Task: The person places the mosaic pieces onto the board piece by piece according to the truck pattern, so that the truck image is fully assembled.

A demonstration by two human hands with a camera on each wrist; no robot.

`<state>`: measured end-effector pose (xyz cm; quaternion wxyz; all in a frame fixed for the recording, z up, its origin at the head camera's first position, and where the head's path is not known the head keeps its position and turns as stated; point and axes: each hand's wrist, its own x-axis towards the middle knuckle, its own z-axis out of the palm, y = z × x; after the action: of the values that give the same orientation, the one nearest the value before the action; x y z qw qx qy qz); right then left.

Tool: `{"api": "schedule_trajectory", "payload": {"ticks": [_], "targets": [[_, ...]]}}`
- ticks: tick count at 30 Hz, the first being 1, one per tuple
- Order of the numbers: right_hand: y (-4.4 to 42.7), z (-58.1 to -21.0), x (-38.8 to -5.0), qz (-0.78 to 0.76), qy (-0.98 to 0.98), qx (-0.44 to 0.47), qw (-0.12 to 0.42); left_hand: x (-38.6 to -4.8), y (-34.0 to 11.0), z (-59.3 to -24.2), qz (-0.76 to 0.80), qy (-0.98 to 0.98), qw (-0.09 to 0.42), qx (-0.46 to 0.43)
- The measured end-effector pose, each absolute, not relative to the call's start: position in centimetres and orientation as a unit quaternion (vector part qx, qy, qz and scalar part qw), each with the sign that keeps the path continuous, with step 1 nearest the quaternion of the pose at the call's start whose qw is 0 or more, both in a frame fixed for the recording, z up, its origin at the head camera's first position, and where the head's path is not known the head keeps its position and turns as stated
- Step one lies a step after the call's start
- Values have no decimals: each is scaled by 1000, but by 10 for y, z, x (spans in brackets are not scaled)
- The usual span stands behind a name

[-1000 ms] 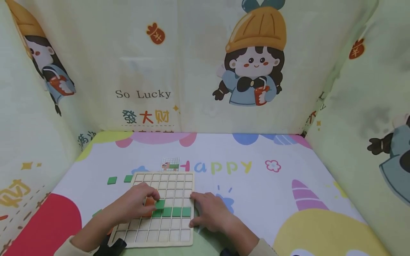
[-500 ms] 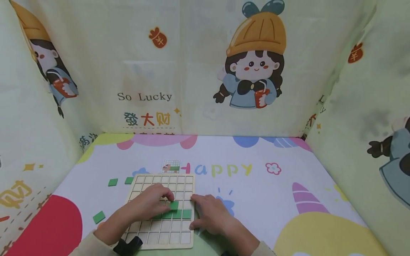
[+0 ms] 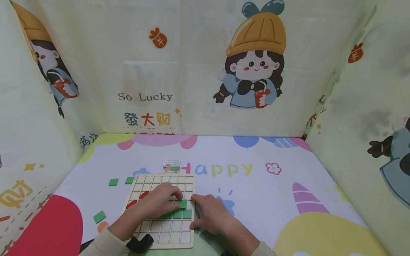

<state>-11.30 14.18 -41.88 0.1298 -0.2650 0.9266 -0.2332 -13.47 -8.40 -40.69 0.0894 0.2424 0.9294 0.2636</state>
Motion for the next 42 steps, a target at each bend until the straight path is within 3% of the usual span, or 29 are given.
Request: {"api": "schedule_trajectory", "payload": {"ticks": [42], "targets": [[143,-420,-113,-237,926,-265,130,-140,-71,-413,281,929,102,217]]}}
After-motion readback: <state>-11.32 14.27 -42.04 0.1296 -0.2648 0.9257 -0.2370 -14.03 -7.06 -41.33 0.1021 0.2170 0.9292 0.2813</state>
